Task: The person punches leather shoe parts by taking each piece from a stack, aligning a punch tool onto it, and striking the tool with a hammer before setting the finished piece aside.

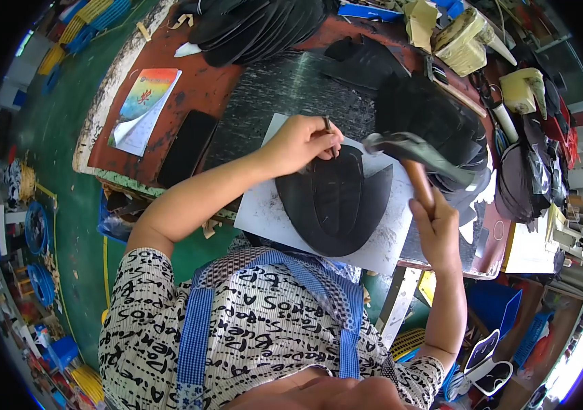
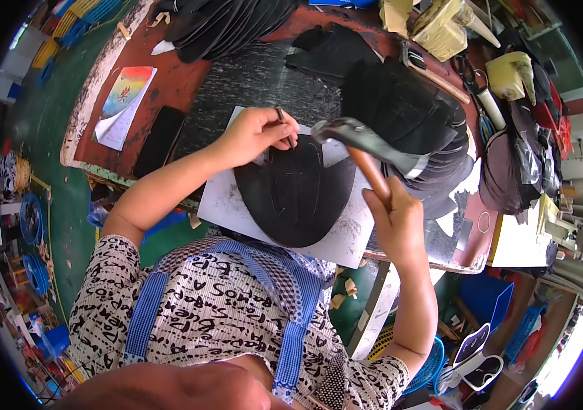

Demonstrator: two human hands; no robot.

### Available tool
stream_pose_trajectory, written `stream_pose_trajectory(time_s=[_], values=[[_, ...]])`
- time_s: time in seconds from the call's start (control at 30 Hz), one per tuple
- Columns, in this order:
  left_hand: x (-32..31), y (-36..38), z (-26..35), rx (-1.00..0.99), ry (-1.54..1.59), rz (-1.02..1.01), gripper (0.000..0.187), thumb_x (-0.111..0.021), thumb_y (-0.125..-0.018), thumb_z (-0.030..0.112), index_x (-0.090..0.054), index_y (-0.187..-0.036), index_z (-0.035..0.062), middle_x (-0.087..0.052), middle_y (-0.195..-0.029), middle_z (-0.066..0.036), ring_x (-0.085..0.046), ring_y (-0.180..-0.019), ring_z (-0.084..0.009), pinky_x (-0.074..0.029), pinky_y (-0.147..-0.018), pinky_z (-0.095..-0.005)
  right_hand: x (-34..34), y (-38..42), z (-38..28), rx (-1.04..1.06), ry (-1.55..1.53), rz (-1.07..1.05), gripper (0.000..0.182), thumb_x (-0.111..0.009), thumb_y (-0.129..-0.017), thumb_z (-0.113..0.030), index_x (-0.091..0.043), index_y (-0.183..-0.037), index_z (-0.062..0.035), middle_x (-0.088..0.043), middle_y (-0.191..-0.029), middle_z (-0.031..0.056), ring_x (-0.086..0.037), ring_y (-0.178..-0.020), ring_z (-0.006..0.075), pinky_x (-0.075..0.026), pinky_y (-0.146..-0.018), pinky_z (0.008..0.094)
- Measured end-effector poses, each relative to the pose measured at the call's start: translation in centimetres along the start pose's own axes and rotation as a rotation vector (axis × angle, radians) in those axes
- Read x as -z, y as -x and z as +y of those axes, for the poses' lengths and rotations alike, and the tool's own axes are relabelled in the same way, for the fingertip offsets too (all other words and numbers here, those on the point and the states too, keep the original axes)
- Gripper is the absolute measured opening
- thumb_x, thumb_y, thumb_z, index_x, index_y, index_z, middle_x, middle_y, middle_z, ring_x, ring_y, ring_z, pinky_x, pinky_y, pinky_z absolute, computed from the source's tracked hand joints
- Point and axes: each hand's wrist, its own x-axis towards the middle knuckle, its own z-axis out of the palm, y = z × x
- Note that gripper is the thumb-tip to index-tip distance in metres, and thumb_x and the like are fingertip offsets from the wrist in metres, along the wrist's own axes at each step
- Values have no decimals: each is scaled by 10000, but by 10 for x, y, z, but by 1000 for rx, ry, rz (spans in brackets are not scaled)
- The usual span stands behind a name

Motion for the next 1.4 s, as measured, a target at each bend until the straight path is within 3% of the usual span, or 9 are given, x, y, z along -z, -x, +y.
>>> stream_pose_trajectory(time_s=[0.2,0.47,0.6,0.63,0.67,0.77,0.87,1.1,1.4], values=[[3,-1,1,-9,-45,-34,154,-570,-966,99,-641,-966,-38,-662,-885,-68,-640,-832,-109,-544,-753,-258,14,-5,-9,-81,-80,83,302,-672,-897,-178,-473,-768,9,-394,-568,62,-334,-562,105,-323,-484,302],[-12,14,8,-494,-706,36,103,-620,-898,73,-639,-960,-7,-651,-838,-110,-663,-776,-246,-510,-684,-324,3,-9,-25,464,-665,307,299,-484,-965,-195,-459,-712,-36,-445,-610,30,-378,-487,81,-277,-431,231],[2,-1,1,-451,-653,-26,109,-605,-919,105,-610,-905,-3,-649,-813,-112,-662,-712,-243,-514,-629,-330,4,-11,-22,-230,174,-348,78,-614,-858,-19,-560,-860,37,-629,-846,149,-603,-794,261,-474,-747,390],[5,-13,7,-60,-169,-40,158,-551,-966,150,-578,-898,10,-657,-794,-100,-652,-650,-169,-500,-575,-316,3,-15,-16,-92,169,-298,88,-630,-839,-15,-567,-872,37,-631,-893,152,-596,-854,282,-463,-794,398],[15,-37,13,-68,-252,27,214,-508,-998,210,-551,-900,24,-646,-761,-84,-630,-621,-106,-480,-535,-297,-5,-17,-4,43,163,-260,107,-646,-821,-11,-574,-884,36,-632,-941,156,-589,-914,302,-451,-840,406],[33,-120,4,-585,-793,140,247,-700,-826,199,-578,-762,-6,-622,-983,-164,-622,-813,-306,-494,-709,-377,-29,-36,8,519,174,-85,214,-685,-728,13,-559,-898,-15,-596,-1046,144,-551,-1004,334,-414,-937,469],[26,-163,-9,-836,-1275,29,219,-759,-705,173,-609,-700,13,-584,-1094,-158,-610,-902,-309,-503,-773,-419,-43,-45,14,583,208,-87,250,-674,-682,27,-557,-890,-45,-579,-967,128,-553,-959,322,-349,-1061,536],[57,-156,17,-636,-1149,-130,175,-641,-627,63,-473,-599,22,-512,-575,-167,-579,-611,-373,-424,-547,-469,2,-57,6,611,294,-50,207,-586,-661,48,-534,-841,-41,-528,-838,131,-554,-836,342,-442,-728,422],[82,-50,186,-1076,-1512,240,91,-615,-737,77,-530,-771,74,-522,-775,-94,-581,-733,-293,-488,-628,-389,64,-119,107,182,589,181,185,-685,-729,-32,-551,-857,-41,-593,-862,161,-574,-892,395,-442,-748,471]])
